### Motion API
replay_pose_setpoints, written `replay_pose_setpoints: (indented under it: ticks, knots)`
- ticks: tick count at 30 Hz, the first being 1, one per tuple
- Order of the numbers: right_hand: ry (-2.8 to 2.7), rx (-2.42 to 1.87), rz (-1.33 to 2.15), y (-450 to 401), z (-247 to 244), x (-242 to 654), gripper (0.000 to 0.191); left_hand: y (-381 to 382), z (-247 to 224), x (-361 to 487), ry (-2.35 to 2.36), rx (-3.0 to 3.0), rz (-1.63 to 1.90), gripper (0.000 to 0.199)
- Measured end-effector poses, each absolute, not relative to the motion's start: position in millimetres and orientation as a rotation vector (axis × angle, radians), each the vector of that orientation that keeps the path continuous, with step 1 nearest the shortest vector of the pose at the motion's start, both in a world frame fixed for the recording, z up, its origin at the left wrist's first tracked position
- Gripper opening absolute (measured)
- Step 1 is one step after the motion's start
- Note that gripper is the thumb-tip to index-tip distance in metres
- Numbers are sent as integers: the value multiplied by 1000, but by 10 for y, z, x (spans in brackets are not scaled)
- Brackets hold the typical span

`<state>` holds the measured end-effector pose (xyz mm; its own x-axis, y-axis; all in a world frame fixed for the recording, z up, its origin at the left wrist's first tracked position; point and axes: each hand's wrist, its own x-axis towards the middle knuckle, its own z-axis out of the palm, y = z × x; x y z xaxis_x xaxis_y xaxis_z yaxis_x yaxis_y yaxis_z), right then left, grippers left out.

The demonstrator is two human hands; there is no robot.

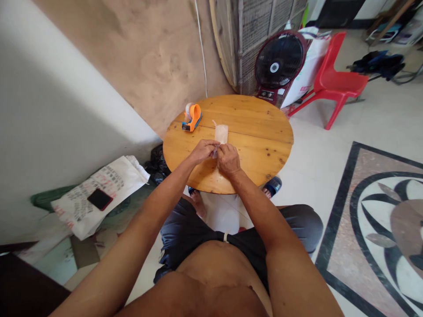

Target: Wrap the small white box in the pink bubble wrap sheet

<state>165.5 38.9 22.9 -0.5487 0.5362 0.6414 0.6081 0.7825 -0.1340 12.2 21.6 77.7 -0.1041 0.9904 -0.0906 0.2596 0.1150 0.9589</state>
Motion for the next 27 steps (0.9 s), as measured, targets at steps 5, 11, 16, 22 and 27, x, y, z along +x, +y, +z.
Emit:
replay_pose_setpoints:
  ticks: [5, 11, 16, 22, 27]
  knots:
    - [-2241, -839, -77, 401, 205, 1662, 31, 211, 708, 165, 1531, 1431, 1135, 30]
    - [-2182, -816, 5, 422, 184, 1670, 30, 231, 624, 181, 1624, 1614, 1086, 32]
    - [-2143, -792, 66, 447, 188, 1703, 29, 231, 516, 173, 1783, 1822, 986, 34]
    - [-2100, -772, 143, 475, 185, 1747, 23, 156, 399, 214, 1875, 1963, 1019, 38]
    - [-2071, -762, 218, 542, 161, 1779, 23, 179, 287, 218, 1763, 2126, 1052, 41]
